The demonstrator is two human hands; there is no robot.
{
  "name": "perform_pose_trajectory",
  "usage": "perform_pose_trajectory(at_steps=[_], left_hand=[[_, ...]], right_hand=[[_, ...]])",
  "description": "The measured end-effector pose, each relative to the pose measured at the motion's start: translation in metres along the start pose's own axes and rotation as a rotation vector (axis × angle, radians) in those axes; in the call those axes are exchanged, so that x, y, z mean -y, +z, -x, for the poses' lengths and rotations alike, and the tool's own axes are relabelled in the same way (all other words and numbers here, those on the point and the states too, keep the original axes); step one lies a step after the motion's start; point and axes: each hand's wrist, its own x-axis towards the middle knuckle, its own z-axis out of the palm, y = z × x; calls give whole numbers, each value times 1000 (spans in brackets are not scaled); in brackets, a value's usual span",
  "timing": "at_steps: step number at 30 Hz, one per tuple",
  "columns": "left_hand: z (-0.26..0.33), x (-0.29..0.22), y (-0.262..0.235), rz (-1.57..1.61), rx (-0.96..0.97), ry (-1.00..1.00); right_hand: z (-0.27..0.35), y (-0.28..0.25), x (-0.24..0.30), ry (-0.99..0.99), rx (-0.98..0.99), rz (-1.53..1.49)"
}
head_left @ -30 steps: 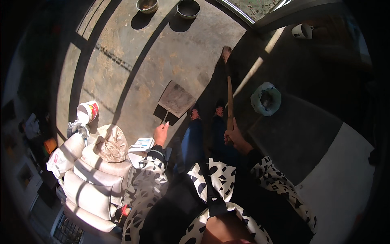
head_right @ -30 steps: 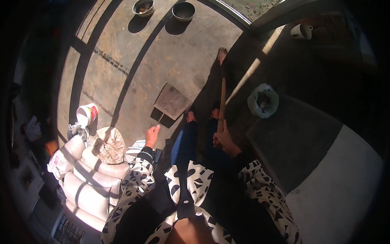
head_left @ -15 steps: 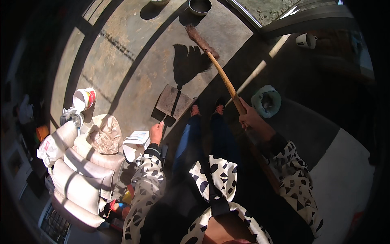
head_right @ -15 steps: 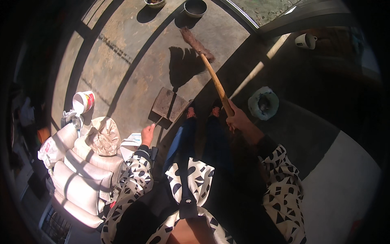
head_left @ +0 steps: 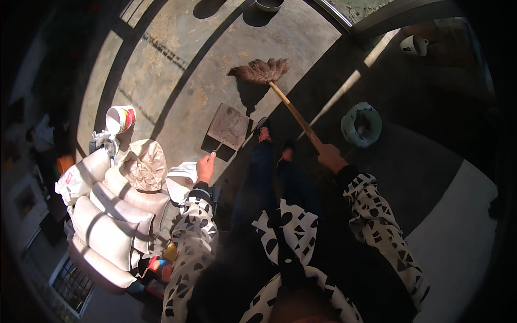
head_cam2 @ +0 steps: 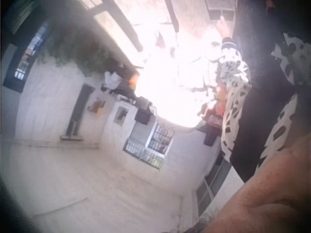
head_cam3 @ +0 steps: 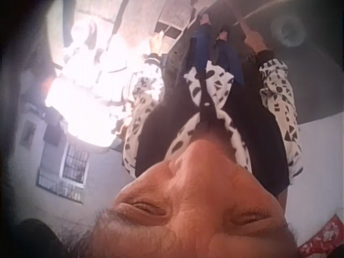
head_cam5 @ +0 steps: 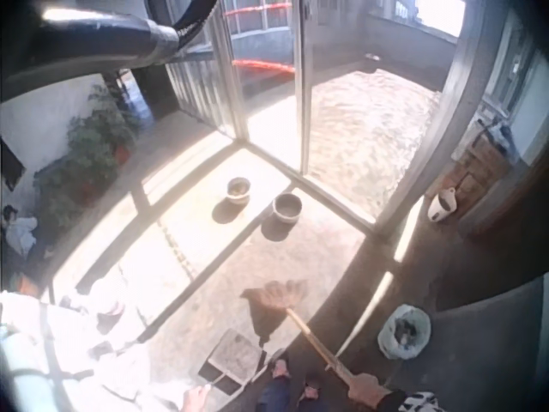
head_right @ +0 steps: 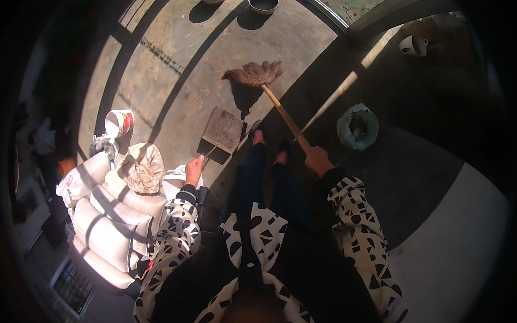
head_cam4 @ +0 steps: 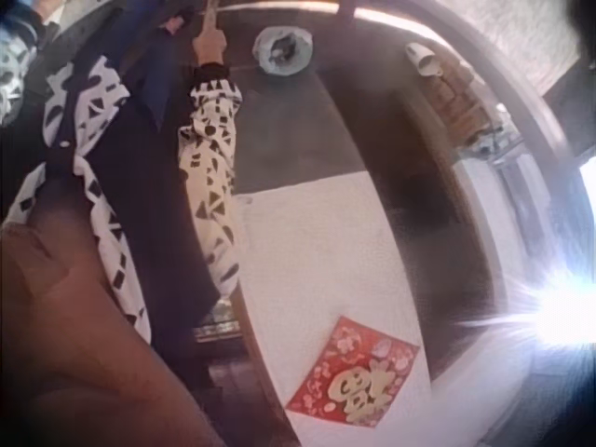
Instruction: The person sweeps a concrete floor with a broom and dustpan, moving debris into the dustpan and then into a trash bag. They walk through a room and onto a balcony, sweeping different areas and collecting dirt.
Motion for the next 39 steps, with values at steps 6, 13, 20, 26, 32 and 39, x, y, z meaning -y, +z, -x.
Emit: perform_pose_trajectory(at_steps=[6,13,20,26,32,39], left_hand=[[-8,-6,8,-53,74,48],[-44,-12,17,-163,149,167],[-50,-16,36,-218,259,181],[-55,-21,47,-265,265,263],[-75,-22,44,-344,265,352],[-77,-31,16,-55,458,475]], right_hand=[[123,43,-62,21,112,-130],[200,39,-44,161,-62,-595],[122,13,30,454,26,-1193],[130,75,124,445,248,-1229],[169,94,140,306,366,-1357],[254,41,124,390,371,-1489]])
